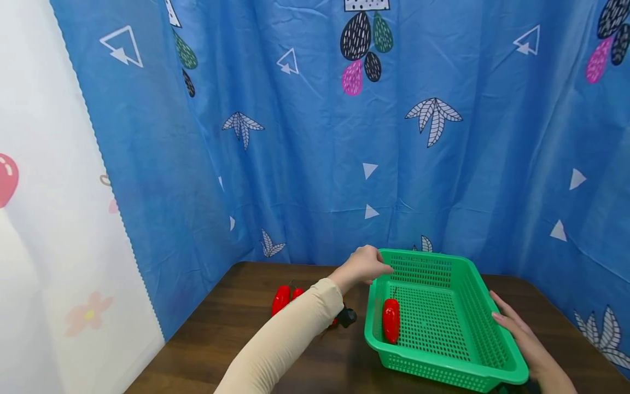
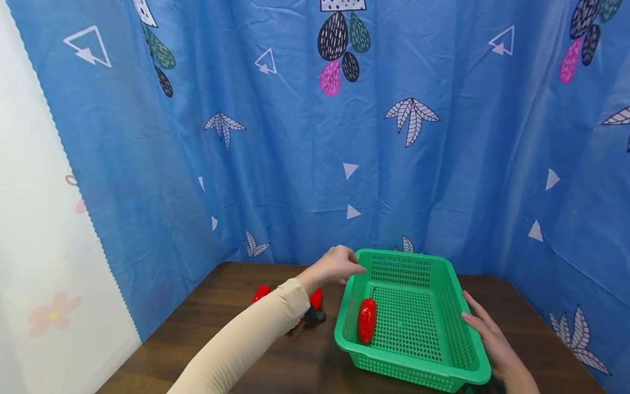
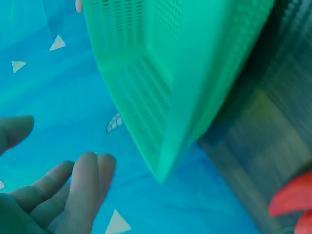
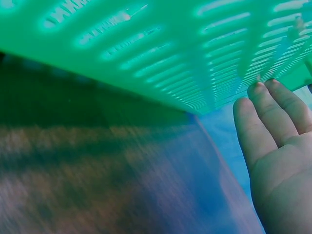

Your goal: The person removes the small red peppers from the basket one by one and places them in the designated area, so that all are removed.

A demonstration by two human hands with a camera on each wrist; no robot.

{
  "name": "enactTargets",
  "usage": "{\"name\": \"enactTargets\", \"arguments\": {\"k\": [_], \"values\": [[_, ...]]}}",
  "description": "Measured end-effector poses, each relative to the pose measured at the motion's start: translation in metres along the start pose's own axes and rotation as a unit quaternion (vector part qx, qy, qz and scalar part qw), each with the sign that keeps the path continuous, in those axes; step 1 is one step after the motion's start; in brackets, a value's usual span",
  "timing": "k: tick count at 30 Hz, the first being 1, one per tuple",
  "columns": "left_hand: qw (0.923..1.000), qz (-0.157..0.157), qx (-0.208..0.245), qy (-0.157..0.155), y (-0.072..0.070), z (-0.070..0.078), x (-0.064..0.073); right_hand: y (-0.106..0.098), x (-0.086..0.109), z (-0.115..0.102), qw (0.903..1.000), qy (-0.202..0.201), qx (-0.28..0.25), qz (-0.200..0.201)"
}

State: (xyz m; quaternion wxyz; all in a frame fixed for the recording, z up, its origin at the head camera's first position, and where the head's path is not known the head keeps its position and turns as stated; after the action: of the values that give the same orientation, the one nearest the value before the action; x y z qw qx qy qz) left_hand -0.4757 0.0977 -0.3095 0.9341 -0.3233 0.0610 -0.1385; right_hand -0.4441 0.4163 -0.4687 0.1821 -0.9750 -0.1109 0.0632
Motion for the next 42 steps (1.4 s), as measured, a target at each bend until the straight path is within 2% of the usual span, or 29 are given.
{"name": "enactTargets", "arguments": {"k": [7,10,14,21,29,36,42], "values": [[0.9958,-0.031,0.077,-0.038,0.025,0.006,-0.006,0.000,-0.001,-0.003,0.9999,-0.010,-0.004,-0.003],[0.9944,-0.034,0.078,-0.063,0.036,0.002,-0.010,0.000,-0.002,-0.003,0.9999,-0.005,-0.014,-0.004],[0.9932,-0.034,0.052,-0.098,0.050,-0.009,-0.017,0.001,-0.002,-0.001,0.9999,0.004,-0.012,-0.003],[0.9871,-0.035,0.068,-0.141,0.063,-0.024,-0.020,0.003,-0.003,-0.001,0.9992,-0.003,-0.039,-0.010],[0.9866,-0.024,0.069,-0.146,0.073,-0.029,-0.026,0.000,-0.003,-0.007,0.9993,-0.019,-0.032,-0.007],[0.9881,-0.023,-0.016,-0.151,0.085,-0.030,-0.025,0.002,-0.002,-0.005,0.9996,-0.009,-0.027,-0.009],[0.9877,-0.021,-0.005,-0.155,0.091,-0.032,-0.025,0.003,-0.002,-0.004,0.9986,-0.009,-0.052,-0.011]]}}
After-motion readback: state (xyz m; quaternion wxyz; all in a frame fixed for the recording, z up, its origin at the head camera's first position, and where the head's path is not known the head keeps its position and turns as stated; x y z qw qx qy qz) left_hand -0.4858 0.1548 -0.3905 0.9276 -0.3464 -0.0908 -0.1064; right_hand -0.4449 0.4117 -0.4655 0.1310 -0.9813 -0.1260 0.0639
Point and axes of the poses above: each hand's wrist, its own x-axis away from the middle knuckle, its own y-axis out of the palm, z = x × y, the point moved 9 cm from there along -x, towards the middle knuckle, and after that the axes turned 8 degrees about x, right-handed, at the moved point
